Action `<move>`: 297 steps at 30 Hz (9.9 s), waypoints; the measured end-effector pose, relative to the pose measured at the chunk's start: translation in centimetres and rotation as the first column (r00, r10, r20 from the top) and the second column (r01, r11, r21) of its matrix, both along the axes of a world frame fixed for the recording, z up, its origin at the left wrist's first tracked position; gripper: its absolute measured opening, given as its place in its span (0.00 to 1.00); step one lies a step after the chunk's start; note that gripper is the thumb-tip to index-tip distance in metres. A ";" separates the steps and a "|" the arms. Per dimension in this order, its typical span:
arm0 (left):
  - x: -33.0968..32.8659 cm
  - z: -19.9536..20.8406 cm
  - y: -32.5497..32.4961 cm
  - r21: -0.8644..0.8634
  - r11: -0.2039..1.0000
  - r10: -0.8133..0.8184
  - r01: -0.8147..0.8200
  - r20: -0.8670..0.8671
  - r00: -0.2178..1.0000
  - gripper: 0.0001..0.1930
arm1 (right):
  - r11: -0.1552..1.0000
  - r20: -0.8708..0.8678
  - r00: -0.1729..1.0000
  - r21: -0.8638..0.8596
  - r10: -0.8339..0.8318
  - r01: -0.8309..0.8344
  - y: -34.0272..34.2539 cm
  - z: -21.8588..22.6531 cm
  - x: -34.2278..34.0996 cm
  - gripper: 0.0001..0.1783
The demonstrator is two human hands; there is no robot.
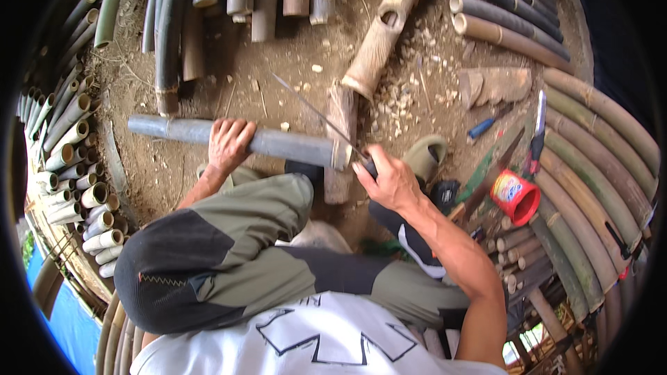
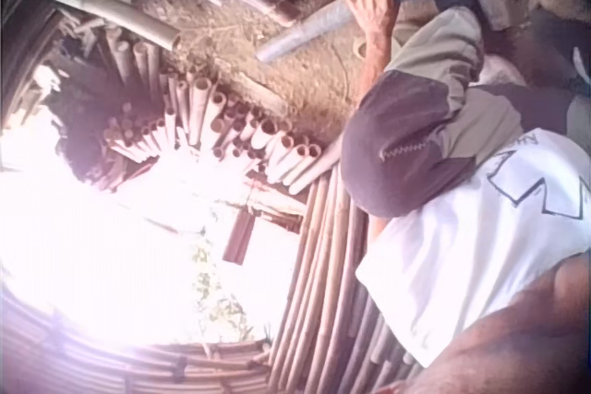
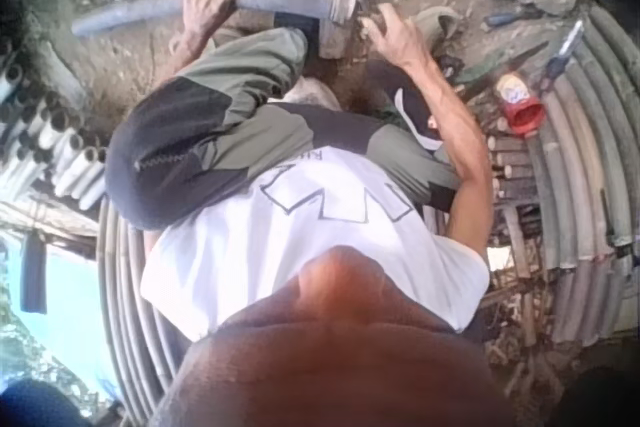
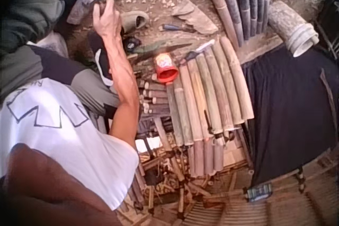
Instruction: The person sits on the ground and uses a knife to shave the outer layer off several bamboo poles. They pick up a pole, secure it with their foot, and scrape the surface with the knife, then place the finished piece aside and repeat the process with another pole.
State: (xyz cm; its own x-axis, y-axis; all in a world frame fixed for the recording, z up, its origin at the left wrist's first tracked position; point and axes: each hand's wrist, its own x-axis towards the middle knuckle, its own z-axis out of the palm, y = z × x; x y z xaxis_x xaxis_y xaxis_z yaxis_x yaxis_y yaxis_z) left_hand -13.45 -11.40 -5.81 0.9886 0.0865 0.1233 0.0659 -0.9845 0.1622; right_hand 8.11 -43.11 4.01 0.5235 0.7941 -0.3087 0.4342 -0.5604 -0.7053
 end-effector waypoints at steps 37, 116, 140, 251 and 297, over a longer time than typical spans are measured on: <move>0.0 0.0 -0.2 -0.048 0.994 0.097 -0.102 -0.108 0.989 0.21 | 0.889 0.099 0.994 0.458 -0.046 -0.004 0.7 1.2 -1.3 0.17; 1.7 1.7 1.9 -0.146 0.985 0.026 -0.094 -0.410 0.912 0.30 | 0.955 0.055 0.996 0.292 -0.072 0.053 1.0 4.0 -1.0 0.18; 1.8 2.9 8.2 -0.168 0.983 -0.101 -0.073 -0.831 0.547 0.42 | 0.926 0.208 0.911 -0.046 -0.357 0.374 -5.8 1.8 -0.3 0.18; 5.7 4.8 -6.8 -0.401 0.770 0.116 -0.496 -0.677 0.727 0.33 | 0.557 0.295 0.609 -0.249 -0.736 0.793 -3.0 -5.1 7.9 0.44; 5.4 2.1 -5.7 -0.395 0.824 0.086 -0.406 -0.621 0.779 0.38 | 0.914 0.498 0.864 -0.313 -0.074 0.259 -1.3 -4.6 1.4 0.41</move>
State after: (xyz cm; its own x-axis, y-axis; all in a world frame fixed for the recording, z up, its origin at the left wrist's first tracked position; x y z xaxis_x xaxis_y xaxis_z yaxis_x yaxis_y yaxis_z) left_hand -8.00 -17.12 -3.69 0.7939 0.2254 -0.5647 0.5288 -0.7145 0.4582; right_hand 9.56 -44.36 -0.58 0.7913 0.5635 -0.2374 0.5347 -0.8260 -0.1781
